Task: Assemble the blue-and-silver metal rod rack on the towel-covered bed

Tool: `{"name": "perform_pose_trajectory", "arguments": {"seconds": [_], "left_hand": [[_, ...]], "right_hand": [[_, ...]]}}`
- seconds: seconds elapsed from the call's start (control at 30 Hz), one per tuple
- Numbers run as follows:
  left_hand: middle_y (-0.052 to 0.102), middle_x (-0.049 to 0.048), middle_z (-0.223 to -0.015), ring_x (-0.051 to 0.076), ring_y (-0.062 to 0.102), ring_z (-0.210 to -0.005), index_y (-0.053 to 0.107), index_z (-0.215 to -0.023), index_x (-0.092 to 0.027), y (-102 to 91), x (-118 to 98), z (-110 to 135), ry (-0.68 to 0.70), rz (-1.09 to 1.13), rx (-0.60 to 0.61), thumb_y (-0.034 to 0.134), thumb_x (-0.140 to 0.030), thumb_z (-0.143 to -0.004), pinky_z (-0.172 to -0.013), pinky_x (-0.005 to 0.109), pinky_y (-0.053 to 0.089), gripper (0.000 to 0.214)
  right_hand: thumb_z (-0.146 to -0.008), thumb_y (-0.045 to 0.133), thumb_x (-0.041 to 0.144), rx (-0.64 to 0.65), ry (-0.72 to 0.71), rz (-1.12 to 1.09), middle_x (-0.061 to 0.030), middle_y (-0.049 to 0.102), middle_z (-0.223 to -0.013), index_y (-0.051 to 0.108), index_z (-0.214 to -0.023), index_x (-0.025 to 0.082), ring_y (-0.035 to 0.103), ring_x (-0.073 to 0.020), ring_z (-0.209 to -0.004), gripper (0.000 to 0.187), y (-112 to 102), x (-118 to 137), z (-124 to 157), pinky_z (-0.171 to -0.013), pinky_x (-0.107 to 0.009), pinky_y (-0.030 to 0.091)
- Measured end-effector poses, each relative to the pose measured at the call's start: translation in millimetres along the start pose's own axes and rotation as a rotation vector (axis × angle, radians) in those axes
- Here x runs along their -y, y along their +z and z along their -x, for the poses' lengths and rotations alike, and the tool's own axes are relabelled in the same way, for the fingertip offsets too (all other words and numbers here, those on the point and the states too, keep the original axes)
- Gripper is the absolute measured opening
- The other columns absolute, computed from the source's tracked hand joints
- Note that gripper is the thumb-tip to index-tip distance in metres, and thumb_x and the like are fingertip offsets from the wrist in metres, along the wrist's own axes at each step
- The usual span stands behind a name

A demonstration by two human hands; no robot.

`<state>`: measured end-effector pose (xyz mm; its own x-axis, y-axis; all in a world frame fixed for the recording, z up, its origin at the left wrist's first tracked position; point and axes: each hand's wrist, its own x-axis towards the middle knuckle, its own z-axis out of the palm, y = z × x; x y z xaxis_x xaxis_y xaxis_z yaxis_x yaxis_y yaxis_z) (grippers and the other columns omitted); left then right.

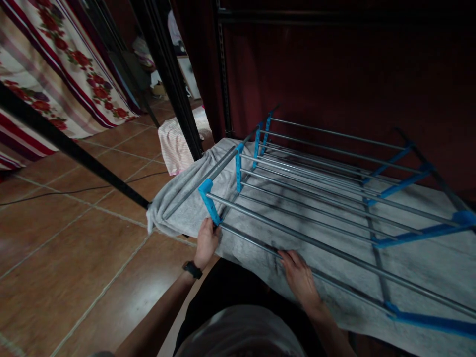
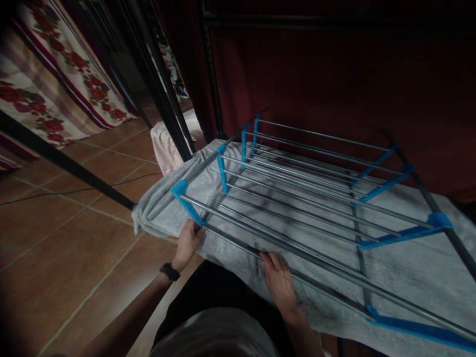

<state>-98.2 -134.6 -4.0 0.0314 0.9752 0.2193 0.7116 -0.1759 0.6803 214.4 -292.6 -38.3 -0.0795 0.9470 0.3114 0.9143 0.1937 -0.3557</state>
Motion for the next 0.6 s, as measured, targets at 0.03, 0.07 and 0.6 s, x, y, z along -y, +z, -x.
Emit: {"name": "perform_pose_trajectory", "arguments": {"seconds": [0.03, 0.07, 0.6], "left_hand": [[0.056, 0.0047, -0.089, 0.023, 0.058, -0.084, 0.051, -0.091, -0.023, 0.0, -0.5, 0.3, -0.002, -0.006, 0.002, 0.054, -0.017, -0.085, -0.082, 0.041, 0.051, 0.009], [0.056, 0.0049, -0.089, 0.023, 0.058, -0.083, 0.051, -0.091, -0.023, -0.1, -1.0, 0.7, -0.005, -0.013, 0.006, 0.054, -0.016, -0.085, -0.081, 0.04, 0.051, 0.01], [0.058, 0.0041, -0.086, 0.022, 0.061, -0.08, 0.055, -0.085, -0.021, 3.7, -9.2, 6.3, -0.055, -0.086, 0.043, 0.056, -0.014, -0.084, -0.075, 0.035, 0.05, 0.008]], "right_hand": [[-0.105, 0.04, 0.018, 0.003, 0.0, -0.013, -0.007, 0.07, -0.108, 0.064, -0.129, 0.027, 0.067, -0.0237, -0.089, 0.035, -0.9, 0.0, -0.2, -0.081, -0.043, 0.057], [-0.105, 0.04, 0.019, 0.007, -0.001, -0.021, -0.0071, 0.07, -0.108, 0.064, -0.13, 0.027, 0.067, -0.0236, -0.089, 0.036, -1.9, -0.1, -0.4, -0.081, -0.042, 0.057], [-0.105, 0.038, 0.016, 0.072, 0.01, -0.013, -0.0062, 0.07, -0.111, 0.061, -0.135, 0.029, 0.068, -0.0214, -0.093, 0.04, -9.1, -9.0, 4.0, -0.082, -0.037, 0.057]]}}
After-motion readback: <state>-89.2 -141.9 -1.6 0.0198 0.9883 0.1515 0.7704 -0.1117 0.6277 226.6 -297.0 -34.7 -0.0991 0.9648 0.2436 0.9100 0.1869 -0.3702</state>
